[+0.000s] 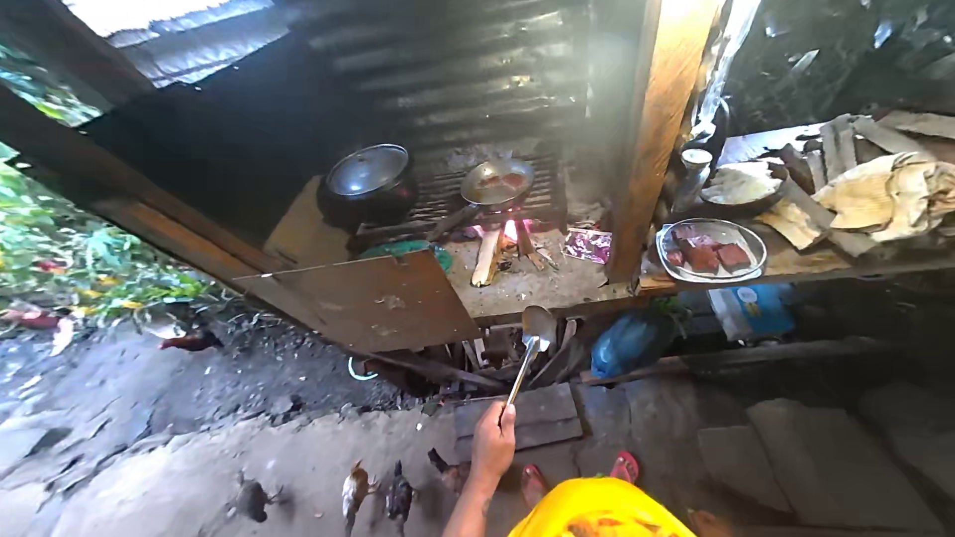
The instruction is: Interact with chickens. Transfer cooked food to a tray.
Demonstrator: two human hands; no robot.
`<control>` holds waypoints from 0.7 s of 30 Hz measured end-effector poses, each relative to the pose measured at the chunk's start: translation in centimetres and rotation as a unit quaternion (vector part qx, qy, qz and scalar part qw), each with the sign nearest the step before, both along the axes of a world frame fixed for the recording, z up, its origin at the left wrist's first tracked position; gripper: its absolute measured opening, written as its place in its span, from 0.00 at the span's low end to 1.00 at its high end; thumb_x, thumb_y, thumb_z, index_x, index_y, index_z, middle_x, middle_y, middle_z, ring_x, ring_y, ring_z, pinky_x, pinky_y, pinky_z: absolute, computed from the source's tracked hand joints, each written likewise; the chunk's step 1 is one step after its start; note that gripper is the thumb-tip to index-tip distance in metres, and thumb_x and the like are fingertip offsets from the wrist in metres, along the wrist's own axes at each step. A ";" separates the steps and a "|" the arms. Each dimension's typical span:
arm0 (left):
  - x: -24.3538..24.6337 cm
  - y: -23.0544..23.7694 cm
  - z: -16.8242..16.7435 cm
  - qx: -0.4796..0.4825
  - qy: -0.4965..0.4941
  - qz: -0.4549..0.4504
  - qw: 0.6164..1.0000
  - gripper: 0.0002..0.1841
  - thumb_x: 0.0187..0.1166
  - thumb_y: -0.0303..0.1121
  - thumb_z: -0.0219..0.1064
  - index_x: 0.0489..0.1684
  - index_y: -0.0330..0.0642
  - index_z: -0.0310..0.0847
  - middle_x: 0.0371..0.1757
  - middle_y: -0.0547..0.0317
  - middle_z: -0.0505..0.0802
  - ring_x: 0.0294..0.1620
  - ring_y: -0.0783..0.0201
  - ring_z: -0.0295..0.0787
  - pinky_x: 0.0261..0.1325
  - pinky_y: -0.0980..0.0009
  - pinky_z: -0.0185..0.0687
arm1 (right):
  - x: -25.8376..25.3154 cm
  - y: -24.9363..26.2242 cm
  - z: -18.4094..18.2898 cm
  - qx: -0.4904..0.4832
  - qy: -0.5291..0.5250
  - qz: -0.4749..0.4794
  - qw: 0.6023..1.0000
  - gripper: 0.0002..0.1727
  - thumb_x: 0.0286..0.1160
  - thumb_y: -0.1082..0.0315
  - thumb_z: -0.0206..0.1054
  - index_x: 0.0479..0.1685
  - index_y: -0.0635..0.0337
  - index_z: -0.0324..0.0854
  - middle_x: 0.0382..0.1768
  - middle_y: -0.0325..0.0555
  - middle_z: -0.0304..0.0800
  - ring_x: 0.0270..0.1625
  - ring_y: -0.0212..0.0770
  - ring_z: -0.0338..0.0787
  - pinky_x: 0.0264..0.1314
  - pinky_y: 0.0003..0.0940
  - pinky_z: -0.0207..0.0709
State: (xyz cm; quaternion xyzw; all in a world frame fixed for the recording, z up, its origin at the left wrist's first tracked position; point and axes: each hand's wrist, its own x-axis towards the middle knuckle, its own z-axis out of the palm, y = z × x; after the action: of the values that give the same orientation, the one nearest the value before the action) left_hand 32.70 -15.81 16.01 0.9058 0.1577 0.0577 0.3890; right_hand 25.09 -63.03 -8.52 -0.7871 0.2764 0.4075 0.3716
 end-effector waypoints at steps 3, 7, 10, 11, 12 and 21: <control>0.0 0.7 -1.1 -0.013 0.006 -0.004 1.000 0.24 0.91 0.50 0.49 0.48 0.42 0.86 0.30 0.60 0.86 0.28 0.65 0.83 0.37 0.61 0.84 | 0.0 -0.6 1.2 -0.012 -0.009 -0.026 1.000 0.31 0.91 0.47 0.55 0.74 0.66 0.79 0.71 0.68 0.83 0.78 0.63 0.80 0.83 0.63 0.68; 0.6 0.6 -2.0 -0.031 -0.006 -0.008 0.999 0.25 0.91 0.51 0.48 0.48 0.40 0.85 0.26 0.60 0.85 0.23 0.66 0.81 0.32 0.62 0.83 | -0.9 -1.8 3.6 -0.037 0.004 -0.069 0.997 0.30 0.92 0.49 0.54 0.76 0.66 0.77 0.72 0.68 0.82 0.78 0.62 0.79 0.82 0.61 0.68; 1.2 0.0 -1.9 -0.048 -0.012 -0.016 0.999 0.26 0.91 0.52 0.47 0.49 0.40 0.85 0.26 0.60 0.84 0.23 0.66 0.81 0.32 0.63 0.83 | -2.3 -2.8 3.8 -0.047 0.015 -0.075 0.996 0.31 0.93 0.48 0.53 0.77 0.67 0.76 0.73 0.69 0.81 0.80 0.62 0.78 0.84 0.61 0.66; 1.5 -0.3 -1.8 -0.051 -0.015 -0.019 0.998 0.25 0.91 0.51 0.48 0.49 0.40 0.85 0.26 0.61 0.85 0.23 0.66 0.81 0.32 0.63 0.83 | -3.0 -3.2 3.3 -0.054 0.017 -0.073 0.996 0.32 0.93 0.47 0.53 0.76 0.68 0.76 0.73 0.69 0.81 0.80 0.63 0.78 0.84 0.61 0.66; 1.6 -0.5 -1.7 -0.052 -0.015 -0.021 0.998 0.25 0.91 0.52 0.48 0.49 0.41 0.86 0.26 0.61 0.85 0.23 0.67 0.81 0.32 0.64 0.83 | -3.6 -3.5 3.1 -0.059 0.022 -0.074 0.995 0.32 0.92 0.47 0.53 0.76 0.68 0.76 0.73 0.69 0.81 0.80 0.63 0.78 0.84 0.62 0.66; 2.2 -1.5 -1.6 -0.055 -0.029 -0.023 0.998 0.25 0.91 0.51 0.48 0.49 0.41 0.86 0.26 0.62 0.85 0.23 0.67 0.81 0.30 0.65 0.83 | -4.8 -3.6 0.1 -0.048 0.027 -0.060 0.997 0.33 0.92 0.45 0.53 0.76 0.66 0.77 0.74 0.67 0.81 0.80 0.62 0.78 0.85 0.62 0.66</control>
State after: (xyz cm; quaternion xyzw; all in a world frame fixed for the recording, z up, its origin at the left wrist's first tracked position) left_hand 34.93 -17.33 14.45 0.8844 0.1285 0.0667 0.4438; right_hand 20.30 -66.61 -8.42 -0.7746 0.3521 0.3917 0.3501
